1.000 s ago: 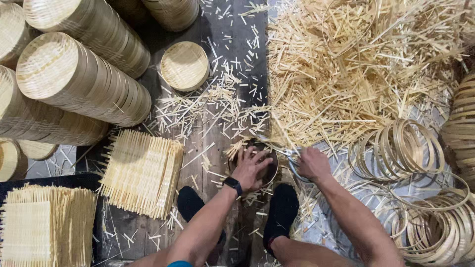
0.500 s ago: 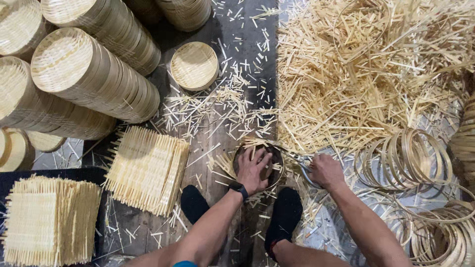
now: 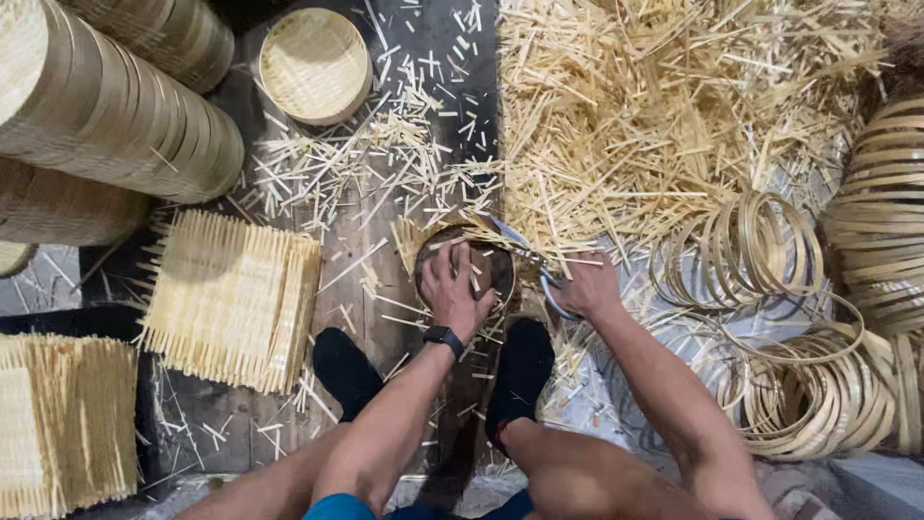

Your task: The person trims excess bamboo strips from a woven base using shears and then fits a circular bamboo rim onto the base by hand.

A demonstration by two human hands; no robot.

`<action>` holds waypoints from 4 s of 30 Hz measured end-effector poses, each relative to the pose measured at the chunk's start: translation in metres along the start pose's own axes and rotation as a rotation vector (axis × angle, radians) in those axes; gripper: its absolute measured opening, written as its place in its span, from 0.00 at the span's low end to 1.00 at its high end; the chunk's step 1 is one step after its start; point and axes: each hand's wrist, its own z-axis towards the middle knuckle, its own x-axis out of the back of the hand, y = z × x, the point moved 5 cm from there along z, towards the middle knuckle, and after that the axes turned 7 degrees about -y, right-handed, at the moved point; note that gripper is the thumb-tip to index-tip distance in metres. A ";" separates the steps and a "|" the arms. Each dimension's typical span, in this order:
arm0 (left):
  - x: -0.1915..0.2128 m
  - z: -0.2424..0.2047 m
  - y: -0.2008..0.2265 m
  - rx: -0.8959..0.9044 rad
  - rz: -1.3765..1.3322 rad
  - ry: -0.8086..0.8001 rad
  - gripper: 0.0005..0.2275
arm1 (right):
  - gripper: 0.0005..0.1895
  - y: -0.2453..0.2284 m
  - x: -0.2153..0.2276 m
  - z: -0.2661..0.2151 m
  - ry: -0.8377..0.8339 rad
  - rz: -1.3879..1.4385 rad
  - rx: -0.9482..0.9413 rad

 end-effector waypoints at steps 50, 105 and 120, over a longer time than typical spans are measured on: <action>-0.012 0.017 -0.008 -0.211 -0.025 -0.221 0.47 | 0.33 0.026 -0.047 0.002 -0.635 -0.047 -0.147; -0.049 0.105 -0.088 0.469 -0.168 -0.423 0.18 | 0.11 -0.018 -0.117 -0.013 -0.552 1.068 -0.767; -0.044 0.100 -0.080 0.438 -0.249 -0.293 0.10 | 0.05 -0.025 -0.132 -0.020 -0.274 0.997 -0.689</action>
